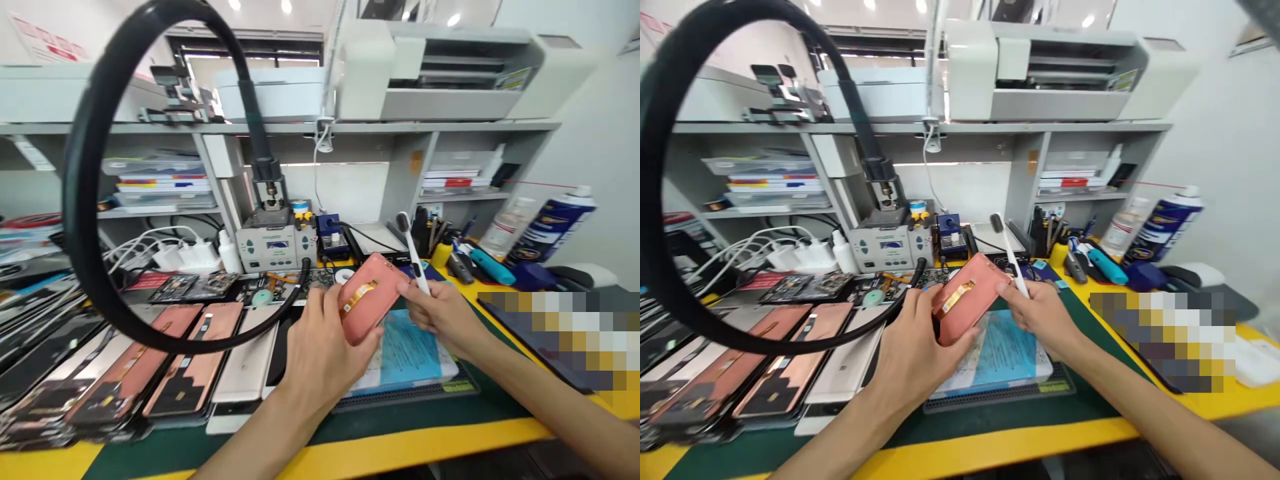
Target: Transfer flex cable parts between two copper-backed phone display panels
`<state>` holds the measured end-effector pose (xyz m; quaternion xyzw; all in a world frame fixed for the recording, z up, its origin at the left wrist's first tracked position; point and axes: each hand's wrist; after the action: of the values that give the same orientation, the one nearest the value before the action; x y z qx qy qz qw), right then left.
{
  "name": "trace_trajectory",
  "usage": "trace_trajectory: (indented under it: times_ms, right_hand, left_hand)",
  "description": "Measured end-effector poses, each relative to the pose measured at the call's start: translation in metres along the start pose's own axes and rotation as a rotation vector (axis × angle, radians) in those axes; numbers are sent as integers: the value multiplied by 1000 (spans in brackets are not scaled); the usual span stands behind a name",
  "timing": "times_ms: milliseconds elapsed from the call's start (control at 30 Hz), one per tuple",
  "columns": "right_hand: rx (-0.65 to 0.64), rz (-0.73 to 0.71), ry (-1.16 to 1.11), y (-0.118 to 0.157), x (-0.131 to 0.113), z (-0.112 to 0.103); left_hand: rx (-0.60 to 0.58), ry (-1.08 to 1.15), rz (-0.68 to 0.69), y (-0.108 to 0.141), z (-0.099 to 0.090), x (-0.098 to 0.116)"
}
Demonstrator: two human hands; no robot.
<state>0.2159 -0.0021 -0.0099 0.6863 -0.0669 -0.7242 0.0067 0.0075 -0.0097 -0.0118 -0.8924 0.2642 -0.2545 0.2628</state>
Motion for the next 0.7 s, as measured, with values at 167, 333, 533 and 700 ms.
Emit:
trace_trajectory:
  times_ms: [167, 333, 533, 700]
  right_hand:
    - [-26, 60, -54, 1, -2, -6]
    - [-50, 82, -57, 3, -8, -7]
    - [-60, 113, -56, 4, -9, -5]
    - [-83, 101, -33, 7, -11, -8]
  left_hand:
    - [-75, 391, -107, 2, -3, 6]
    - [-190, 901, -230, -1, -3, -2]
    - [-267, 1090, -330, -6, -6, -4]
    - [-216, 1168, -361, -8, -5, -1]
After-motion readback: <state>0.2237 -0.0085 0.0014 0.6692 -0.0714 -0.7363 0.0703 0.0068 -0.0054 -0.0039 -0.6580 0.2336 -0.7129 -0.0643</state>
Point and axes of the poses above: each hand's wrist, its own y-axis away from the middle knuckle, its own z-axis out of the palm, x = y × z, and after that the axes turned 11 degrees about z, right-handed
